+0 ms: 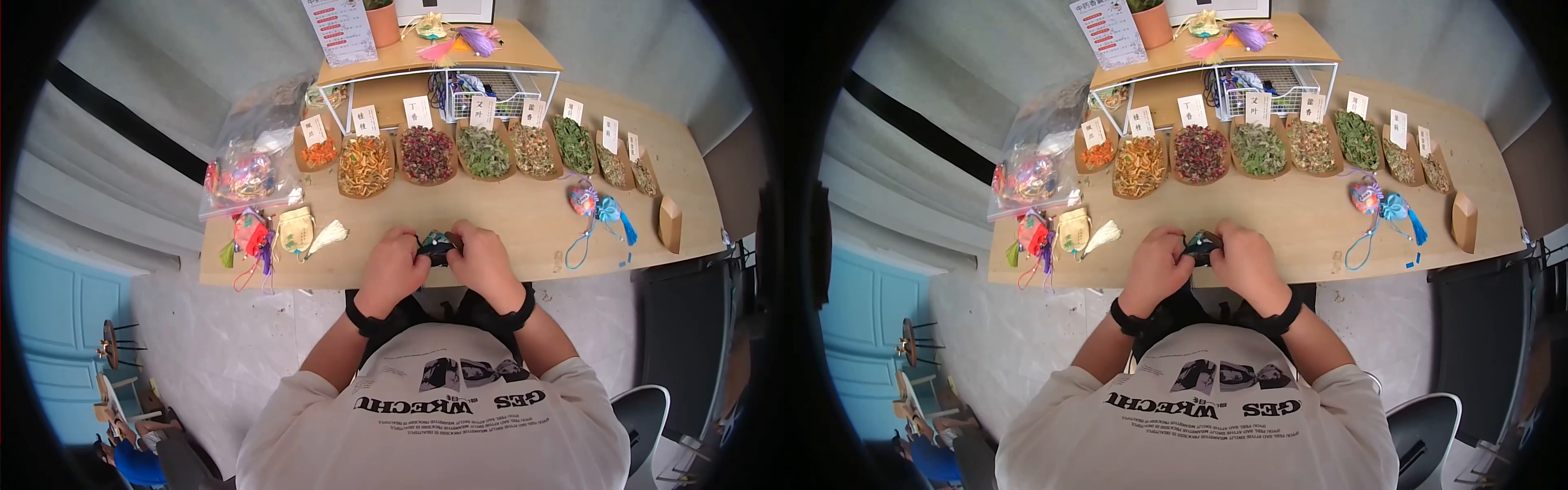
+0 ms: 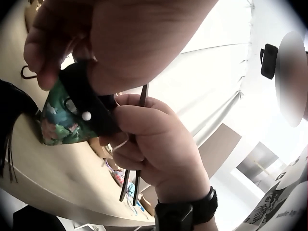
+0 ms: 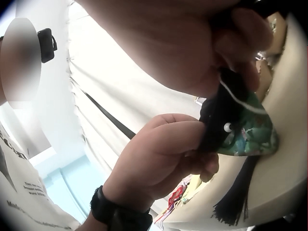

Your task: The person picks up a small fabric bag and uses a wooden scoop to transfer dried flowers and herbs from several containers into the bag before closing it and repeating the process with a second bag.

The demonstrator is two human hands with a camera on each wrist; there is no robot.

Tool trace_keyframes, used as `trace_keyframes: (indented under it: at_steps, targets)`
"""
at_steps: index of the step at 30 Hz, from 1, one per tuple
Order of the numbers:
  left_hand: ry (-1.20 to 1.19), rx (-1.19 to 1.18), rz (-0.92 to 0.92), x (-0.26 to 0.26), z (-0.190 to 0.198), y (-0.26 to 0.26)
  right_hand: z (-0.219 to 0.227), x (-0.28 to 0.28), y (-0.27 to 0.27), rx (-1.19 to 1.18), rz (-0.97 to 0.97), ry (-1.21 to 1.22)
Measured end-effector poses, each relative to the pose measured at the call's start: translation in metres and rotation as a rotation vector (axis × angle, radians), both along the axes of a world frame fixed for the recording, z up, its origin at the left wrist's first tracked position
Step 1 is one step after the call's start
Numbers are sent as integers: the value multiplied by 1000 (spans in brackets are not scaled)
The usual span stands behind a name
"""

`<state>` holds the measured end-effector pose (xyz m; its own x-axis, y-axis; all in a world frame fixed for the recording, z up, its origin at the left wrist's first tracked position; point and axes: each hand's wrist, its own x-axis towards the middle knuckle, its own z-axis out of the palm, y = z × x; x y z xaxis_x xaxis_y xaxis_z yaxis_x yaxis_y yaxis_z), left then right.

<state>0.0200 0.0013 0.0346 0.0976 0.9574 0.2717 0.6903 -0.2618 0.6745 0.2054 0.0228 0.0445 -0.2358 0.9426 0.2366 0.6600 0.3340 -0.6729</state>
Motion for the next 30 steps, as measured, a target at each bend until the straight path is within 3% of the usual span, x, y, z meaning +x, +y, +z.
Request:
trace_keyframes:
  at_steps: [6,9,11,15,18,20,21,23,25,27,29,30]
  targets:
    - [-130,20,-48,-3,7,7,13,9,4,-104,117,103]
    - [-108,58,-50,-3,8,6,22,6,-1,45,117,157]
    - [-204,-54,-10,3,13,3,28,2,-6,-26,199,238]
    - [-164,7,-54,4,12,4,11,0,-1,100,205,55]
    - [-204,-45,-39,0,8,2,7,3,0,168,129,267]
    - [-220,-70,-4,-2,7,3,14,7,-2,-91,-82,390]
    - [-220,-70,-6,-3,6,3,12,11,-1,-90,-83,390]
    - [-209,-32,8,-4,5,2,4,22,6,92,-251,267]
    - [-210,-19,6,-4,1,2,-1,32,12,149,-296,163]
    - [-212,-4,4,-4,1,2,3,34,15,482,-451,29]
    - [-221,-19,-16,-1,3,0,17,31,6,471,-414,35]
    - [-220,-22,-20,0,4,0,28,28,-1,188,-251,100]
